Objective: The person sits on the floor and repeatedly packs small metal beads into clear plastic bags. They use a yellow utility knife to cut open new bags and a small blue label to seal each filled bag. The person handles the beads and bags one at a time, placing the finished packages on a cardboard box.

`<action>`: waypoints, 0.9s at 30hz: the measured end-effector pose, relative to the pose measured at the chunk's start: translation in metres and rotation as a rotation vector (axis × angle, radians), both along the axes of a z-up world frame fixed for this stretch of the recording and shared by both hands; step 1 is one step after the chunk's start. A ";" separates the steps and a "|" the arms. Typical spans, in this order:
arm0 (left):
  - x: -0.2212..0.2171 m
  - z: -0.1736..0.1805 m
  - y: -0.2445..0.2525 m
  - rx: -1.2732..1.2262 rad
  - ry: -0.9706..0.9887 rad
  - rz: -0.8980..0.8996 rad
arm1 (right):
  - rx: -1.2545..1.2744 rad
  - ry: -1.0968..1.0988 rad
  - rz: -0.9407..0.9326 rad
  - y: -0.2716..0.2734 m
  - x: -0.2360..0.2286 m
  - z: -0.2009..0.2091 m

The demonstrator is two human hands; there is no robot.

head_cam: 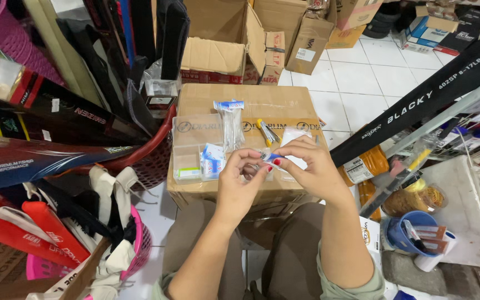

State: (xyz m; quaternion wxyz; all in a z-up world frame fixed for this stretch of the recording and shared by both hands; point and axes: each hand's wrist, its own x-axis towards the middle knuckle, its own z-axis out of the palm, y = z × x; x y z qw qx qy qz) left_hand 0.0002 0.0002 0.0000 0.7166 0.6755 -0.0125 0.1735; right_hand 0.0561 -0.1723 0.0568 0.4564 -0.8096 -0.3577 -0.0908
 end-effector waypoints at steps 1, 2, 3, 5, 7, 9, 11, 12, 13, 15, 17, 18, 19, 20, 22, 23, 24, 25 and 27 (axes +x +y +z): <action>0.000 0.000 0.000 0.000 0.001 0.000 | 0.000 0.001 0.000 0.000 0.000 -0.001; 0.000 0.000 -0.001 0.004 0.011 -0.005 | 0.000 0.004 0.000 -0.001 0.000 -0.002; 0.000 0.000 -0.002 0.008 0.021 -0.010 | -0.001 0.007 -0.001 -0.002 0.000 -0.002; 0.001 0.000 -0.002 0.003 0.030 -0.017 | 0.000 0.011 -0.003 -0.002 -0.001 -0.001; 0.001 -0.003 -0.002 -0.001 0.039 -0.024 | 0.002 0.015 -0.006 -0.002 -0.001 0.001; 0.003 -0.010 -0.002 -0.037 0.049 -0.065 | 0.000 0.016 -0.014 -0.002 -0.001 0.001; 0.003 -0.009 -0.002 -0.080 0.054 -0.078 | 0.001 0.009 -0.020 -0.003 -0.001 0.002; 0.002 -0.009 -0.002 -0.123 0.059 -0.090 | 0.001 0.002 -0.026 -0.003 -0.001 0.002; 0.004 -0.012 -0.003 -0.123 0.058 -0.089 | 0.001 0.002 -0.025 -0.001 -0.003 0.004; 0.008 -0.018 -0.003 -0.137 0.099 -0.043 | 0.014 0.018 -0.020 0.001 -0.006 0.007; 0.010 -0.020 -0.003 -0.119 0.096 -0.027 | 0.017 0.022 -0.016 0.002 -0.006 0.008; 0.012 -0.021 -0.003 -0.102 0.093 -0.011 | 0.020 0.026 -0.013 0.002 -0.007 0.009; 0.012 -0.022 -0.003 -0.102 0.092 -0.011 | 0.020 0.025 -0.013 0.003 -0.006 0.009; 0.013 -0.024 -0.003 -0.107 0.093 -0.011 | 0.022 0.026 -0.014 0.003 -0.006 0.009; 0.016 -0.030 -0.004 -0.112 0.093 -0.011 | 0.025 0.027 -0.015 0.004 -0.006 0.009; 0.017 -0.035 -0.004 -0.127 0.098 -0.012 | 0.021 0.020 -0.016 0.004 -0.006 0.008; 0.019 -0.040 -0.005 -0.142 0.102 -0.014 | 0.018 0.012 -0.016 0.004 -0.006 0.007; 0.016 -0.033 -0.004 -0.142 0.101 -0.014 | 0.018 0.012 -0.016 0.004 -0.005 0.006; 0.009 -0.018 -0.004 -0.178 0.090 -0.036 | 0.022 0.001 -0.030 0.003 -0.004 0.004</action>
